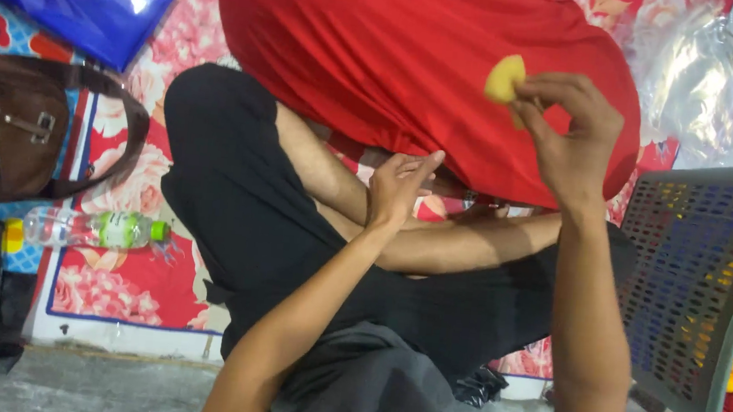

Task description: Fitting a red elastic protective cover onto a motorcycle seat and smoothing it out using a small sponge.

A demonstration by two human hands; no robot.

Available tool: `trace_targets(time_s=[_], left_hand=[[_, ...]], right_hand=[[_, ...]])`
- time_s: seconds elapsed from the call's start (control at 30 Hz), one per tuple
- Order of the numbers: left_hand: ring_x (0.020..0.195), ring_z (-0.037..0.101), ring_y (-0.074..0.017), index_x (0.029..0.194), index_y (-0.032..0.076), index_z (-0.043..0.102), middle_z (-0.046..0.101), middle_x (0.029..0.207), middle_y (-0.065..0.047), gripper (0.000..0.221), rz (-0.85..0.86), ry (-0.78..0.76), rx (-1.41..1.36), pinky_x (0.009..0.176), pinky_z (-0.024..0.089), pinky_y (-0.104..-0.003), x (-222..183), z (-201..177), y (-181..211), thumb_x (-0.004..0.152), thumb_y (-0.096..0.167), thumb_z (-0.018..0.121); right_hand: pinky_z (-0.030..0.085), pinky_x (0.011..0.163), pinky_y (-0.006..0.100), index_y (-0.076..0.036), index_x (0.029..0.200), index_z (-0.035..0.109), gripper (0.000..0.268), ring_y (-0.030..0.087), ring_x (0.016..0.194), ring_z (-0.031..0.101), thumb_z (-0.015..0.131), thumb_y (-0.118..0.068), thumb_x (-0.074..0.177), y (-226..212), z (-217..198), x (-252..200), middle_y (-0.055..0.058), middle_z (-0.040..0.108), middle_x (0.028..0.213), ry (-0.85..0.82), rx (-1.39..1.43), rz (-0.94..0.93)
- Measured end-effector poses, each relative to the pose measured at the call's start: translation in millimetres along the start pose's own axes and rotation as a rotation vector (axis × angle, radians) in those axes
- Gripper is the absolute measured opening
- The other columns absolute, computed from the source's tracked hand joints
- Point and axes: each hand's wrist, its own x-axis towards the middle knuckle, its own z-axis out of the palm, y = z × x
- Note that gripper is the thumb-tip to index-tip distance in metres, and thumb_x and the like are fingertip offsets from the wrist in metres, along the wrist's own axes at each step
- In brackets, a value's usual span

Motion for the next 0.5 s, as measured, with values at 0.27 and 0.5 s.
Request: trace_targets(time_s=[0.27, 0.5], left_hand=[[0.106, 0.069, -0.0247, 0.096, 0.010, 0.062, 0.071, 0.103, -0.010, 0.025, 0.037, 0.092, -0.596, 0.094, 0.058, -0.037, 3, 11, -42, 0.093, 0.027, 0.080], [0.101, 0.068, -0.0183, 0.082, 0.021, 0.062, 0.073, 0.088, 0.002, 0.019, -0.062, 0.104, -0.816, 0.083, 0.056, -0.026, -16, -6, -51, 0.091, 0.019, 0.078]], right_hand=[[0.060, 0.079, 0.028, 0.001, 0.110, 0.075, 0.025, 0.017, 0.093, 0.070, 0.088, 0.004, 0.089, 45, 18, -91, 0.013, 0.070, 0.107, 0.429, 0.379, 0.444], [0.061, 0.084, 0.030, -0.001, 0.117, 0.069, 0.032, 0.021, 0.099, 0.071, 0.078, 0.008, 0.088, 35, 44, -105, 0.013, 0.070, 0.104, 0.473, 0.471, 0.585]])
